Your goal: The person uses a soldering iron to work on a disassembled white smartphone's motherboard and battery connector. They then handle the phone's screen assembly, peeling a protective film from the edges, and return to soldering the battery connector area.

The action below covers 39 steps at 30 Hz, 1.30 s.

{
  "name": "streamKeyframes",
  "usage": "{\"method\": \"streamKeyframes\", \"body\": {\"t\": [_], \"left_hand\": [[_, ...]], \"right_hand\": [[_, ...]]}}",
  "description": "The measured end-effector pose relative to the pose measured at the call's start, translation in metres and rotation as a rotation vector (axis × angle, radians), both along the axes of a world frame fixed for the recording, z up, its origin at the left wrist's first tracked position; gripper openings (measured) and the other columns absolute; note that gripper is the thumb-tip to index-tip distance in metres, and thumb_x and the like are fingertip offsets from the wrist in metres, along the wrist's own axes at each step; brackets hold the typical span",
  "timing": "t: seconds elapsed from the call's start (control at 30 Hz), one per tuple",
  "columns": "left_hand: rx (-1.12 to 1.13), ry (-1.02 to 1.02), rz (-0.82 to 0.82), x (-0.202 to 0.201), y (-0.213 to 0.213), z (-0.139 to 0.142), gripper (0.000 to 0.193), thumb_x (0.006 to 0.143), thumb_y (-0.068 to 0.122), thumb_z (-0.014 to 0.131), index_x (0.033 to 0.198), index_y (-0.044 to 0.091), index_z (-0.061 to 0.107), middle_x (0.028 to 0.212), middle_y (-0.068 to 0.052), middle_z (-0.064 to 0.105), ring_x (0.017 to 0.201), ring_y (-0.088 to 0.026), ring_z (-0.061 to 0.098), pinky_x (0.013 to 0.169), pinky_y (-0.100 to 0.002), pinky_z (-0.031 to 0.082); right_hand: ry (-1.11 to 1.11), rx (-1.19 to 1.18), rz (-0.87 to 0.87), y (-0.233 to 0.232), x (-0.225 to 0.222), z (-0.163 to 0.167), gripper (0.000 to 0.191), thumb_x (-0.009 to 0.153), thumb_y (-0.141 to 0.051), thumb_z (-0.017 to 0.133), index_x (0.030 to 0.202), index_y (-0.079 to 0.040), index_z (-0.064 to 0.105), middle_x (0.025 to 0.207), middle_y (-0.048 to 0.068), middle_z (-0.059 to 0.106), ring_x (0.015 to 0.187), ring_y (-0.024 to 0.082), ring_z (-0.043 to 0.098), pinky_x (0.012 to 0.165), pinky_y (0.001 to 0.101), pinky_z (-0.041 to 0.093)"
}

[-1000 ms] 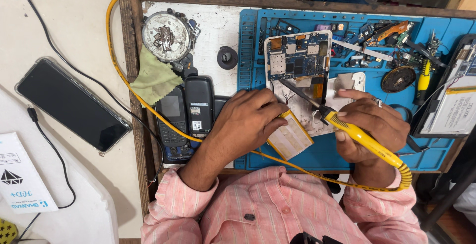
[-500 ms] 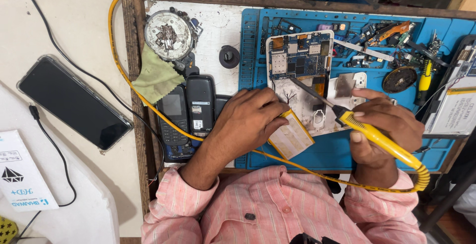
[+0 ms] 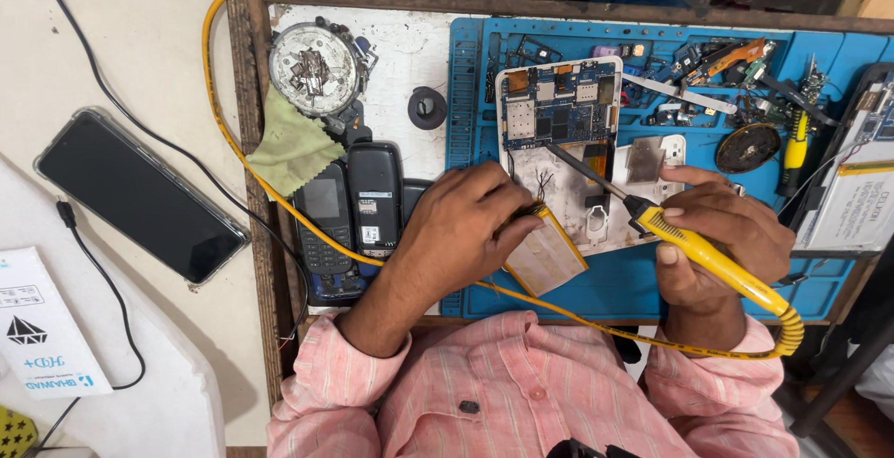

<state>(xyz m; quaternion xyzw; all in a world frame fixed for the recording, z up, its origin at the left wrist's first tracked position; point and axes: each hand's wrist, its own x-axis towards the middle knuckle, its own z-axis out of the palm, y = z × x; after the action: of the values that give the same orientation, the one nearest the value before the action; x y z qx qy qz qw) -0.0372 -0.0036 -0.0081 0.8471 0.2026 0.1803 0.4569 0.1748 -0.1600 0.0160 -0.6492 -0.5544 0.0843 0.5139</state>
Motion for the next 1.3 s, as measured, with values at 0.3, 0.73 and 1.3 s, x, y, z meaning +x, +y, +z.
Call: {"method": "streamKeyframes", "body": {"t": [0.3,0.73,1.3], "left_hand": [[-0.031,0.048,0.047,0.004,-0.005,0.007,0.032,0.078,0.029,0.088,0.098,0.008,0.072,0.094,-0.007,0.061,0.086,-0.029,0.064,0.077,-0.041,0.052],[-0.004,0.061,0.058,0.004,-0.008,0.004,0.028,0.079,0.027,0.087,0.093,0.009,0.071,0.091,-0.005,0.06,0.088,-0.028,0.064,0.079,-0.041,0.049],[-0.008,0.052,0.06,0.005,-0.008,0.004,0.028,0.078,0.028,0.087,0.091,0.009,0.071,0.09,-0.005,0.06,0.086,-0.027,0.064,0.078,-0.04,0.049]], "right_hand": [[-0.027,0.027,0.078,0.009,0.004,0.0,0.032,0.101,-0.029,0.069,0.095,0.002,0.062,0.079,0.012,0.065,0.074,0.025,0.07,0.085,0.0479,0.065],[-0.082,0.031,0.1,0.01,0.002,-0.004,0.032,0.101,-0.027,0.068,0.095,0.003,0.062,0.078,0.013,0.065,0.074,0.025,0.07,0.085,0.0479,0.065],[-0.105,0.051,0.094,0.003,0.002,-0.01,0.031,0.101,-0.026,0.068,0.095,0.003,0.062,0.078,0.013,0.065,0.073,0.026,0.072,0.087,0.0488,0.066]]}}
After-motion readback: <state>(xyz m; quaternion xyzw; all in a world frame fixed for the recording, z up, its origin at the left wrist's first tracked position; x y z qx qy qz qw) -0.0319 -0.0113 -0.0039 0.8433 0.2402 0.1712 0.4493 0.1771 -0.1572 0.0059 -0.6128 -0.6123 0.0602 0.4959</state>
